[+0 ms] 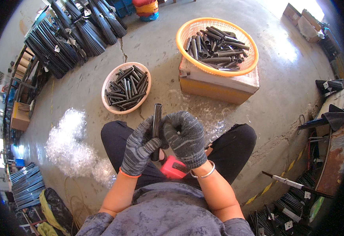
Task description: The person sorts black metal pipes from one basket into another by picking up several at a time and placing them individually into the larger basket.
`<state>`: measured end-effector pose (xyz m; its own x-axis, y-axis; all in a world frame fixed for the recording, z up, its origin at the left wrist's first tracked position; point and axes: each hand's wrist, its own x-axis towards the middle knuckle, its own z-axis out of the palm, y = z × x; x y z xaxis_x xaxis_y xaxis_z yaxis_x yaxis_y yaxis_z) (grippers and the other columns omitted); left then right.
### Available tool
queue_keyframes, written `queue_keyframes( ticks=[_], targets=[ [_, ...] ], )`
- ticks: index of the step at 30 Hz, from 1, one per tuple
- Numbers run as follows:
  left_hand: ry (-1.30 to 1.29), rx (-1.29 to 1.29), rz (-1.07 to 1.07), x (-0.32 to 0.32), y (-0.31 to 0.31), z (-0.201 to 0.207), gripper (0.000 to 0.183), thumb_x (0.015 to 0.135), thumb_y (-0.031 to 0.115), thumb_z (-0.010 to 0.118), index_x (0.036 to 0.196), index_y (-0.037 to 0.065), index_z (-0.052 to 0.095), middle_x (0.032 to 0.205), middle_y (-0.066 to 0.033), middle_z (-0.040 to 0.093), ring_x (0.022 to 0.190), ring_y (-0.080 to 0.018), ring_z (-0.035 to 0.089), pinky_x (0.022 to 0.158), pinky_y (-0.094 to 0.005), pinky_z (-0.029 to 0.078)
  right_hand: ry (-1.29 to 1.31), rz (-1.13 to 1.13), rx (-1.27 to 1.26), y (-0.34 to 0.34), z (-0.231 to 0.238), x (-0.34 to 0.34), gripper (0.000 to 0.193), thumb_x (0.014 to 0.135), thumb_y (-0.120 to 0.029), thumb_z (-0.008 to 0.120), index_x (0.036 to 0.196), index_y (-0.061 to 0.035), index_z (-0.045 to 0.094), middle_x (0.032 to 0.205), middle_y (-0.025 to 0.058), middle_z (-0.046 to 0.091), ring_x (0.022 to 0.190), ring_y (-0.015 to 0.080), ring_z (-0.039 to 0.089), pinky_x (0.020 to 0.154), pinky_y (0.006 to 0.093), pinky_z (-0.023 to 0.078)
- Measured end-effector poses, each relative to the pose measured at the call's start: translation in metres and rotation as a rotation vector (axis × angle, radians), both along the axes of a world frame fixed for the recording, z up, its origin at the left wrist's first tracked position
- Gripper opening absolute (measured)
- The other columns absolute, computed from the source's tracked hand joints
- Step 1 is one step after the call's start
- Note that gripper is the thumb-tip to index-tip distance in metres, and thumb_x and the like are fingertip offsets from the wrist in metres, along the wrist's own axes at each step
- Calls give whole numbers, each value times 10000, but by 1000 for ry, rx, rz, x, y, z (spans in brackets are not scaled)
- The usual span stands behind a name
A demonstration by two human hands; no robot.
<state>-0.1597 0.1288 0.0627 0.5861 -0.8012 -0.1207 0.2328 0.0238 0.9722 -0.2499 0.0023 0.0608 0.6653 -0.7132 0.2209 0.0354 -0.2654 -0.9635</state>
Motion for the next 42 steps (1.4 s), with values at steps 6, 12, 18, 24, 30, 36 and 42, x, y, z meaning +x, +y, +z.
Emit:
queue_keyframes(
  ticks=[6,12,18,24,30,36,42],
  targets=[
    [475,-207,-115,6,8,-12,625,821,113,647,1378,38,374,977,-136,604,810,-230,629,685,-332,540,-12,28,-33,-5,-7,4,112,775,77,614,849,-6,623,742,52,639,674,99,596,625,249,495],
    [664,-422,-198,2,6,-7,676,801,125,671,1391,34,354,988,-131,601,808,-234,625,711,-340,528,17,14,-68,-9,-10,7,102,773,71,621,837,-8,617,755,56,634,684,108,605,627,252,497],
    [717,-375,-185,6,9,-9,772,777,150,700,1418,22,290,931,-126,573,751,-240,611,660,-359,512,59,19,-228,-29,-33,4,100,761,43,630,835,-18,604,749,94,613,659,169,589,613,290,482],
    [780,-621,-144,3,7,-24,731,778,226,726,1376,54,343,814,-79,568,646,-168,558,544,-289,463,127,51,-445,-32,-31,-1,138,737,75,608,829,-27,593,727,99,576,640,189,560,607,286,467],
    [608,-496,-130,22,18,-9,679,797,252,716,1361,84,377,815,-75,555,614,-164,544,524,-274,444,217,-129,-660,-97,-77,-18,71,758,-50,621,763,-42,551,716,175,532,691,388,538,607,436,443],
    [587,-397,22,36,38,-19,507,854,255,653,1277,55,460,799,-53,528,604,-159,508,478,-282,433,548,-288,-922,-224,-116,-78,81,788,-51,608,762,-23,537,666,152,553,594,351,553,535,409,447],
    [568,-117,104,37,30,-35,323,895,196,605,1156,33,510,817,-69,582,638,-167,570,520,-282,492,257,-324,552,-288,-144,-89,122,801,6,603,857,-48,509,711,92,551,518,230,552,440,332,491]
  ],
)
